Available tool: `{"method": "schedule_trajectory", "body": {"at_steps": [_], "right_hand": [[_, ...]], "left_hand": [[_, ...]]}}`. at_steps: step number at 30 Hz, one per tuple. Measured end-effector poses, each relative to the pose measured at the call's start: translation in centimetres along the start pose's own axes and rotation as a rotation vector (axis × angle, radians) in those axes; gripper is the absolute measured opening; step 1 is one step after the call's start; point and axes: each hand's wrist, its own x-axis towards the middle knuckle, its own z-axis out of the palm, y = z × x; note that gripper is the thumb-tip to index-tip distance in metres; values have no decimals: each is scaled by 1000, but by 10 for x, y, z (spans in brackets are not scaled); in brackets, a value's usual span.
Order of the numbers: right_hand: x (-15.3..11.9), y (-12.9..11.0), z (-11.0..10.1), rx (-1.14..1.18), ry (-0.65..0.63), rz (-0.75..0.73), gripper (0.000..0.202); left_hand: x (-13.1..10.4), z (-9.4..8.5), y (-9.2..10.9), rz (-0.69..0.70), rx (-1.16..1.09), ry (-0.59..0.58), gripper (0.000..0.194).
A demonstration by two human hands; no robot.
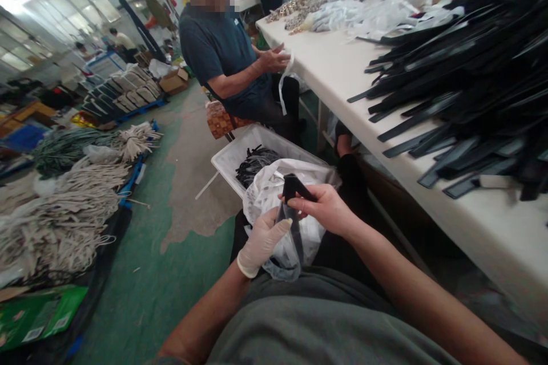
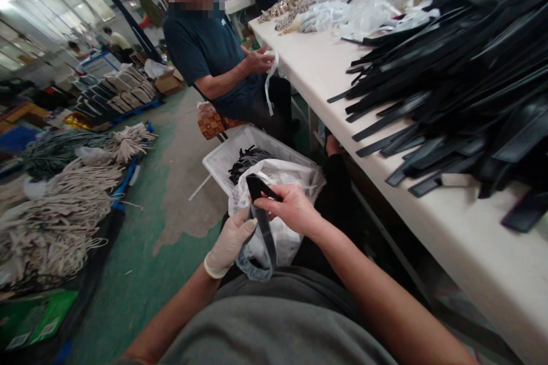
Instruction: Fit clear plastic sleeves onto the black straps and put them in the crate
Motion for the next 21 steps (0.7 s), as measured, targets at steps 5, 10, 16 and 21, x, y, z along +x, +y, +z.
{"method": "schedule_trajectory", "body": {"at_steps": [5,10,16,21], "right_hand": [[-9,-4,-1,-139,14,-6,25],[-5,-18,-22,24,212,-49,31],[-10,-24,-51,-138,269,-85,22],[-9,-32,-69,-263,492,-293,11]], "left_hand": [[1,17,-4,74,222,-26,32],[-10,13,-18,-139,251,-106,38],[-1,-34,1,-41,117,82,42],[29,-95,89,331,244,310,43]]}}
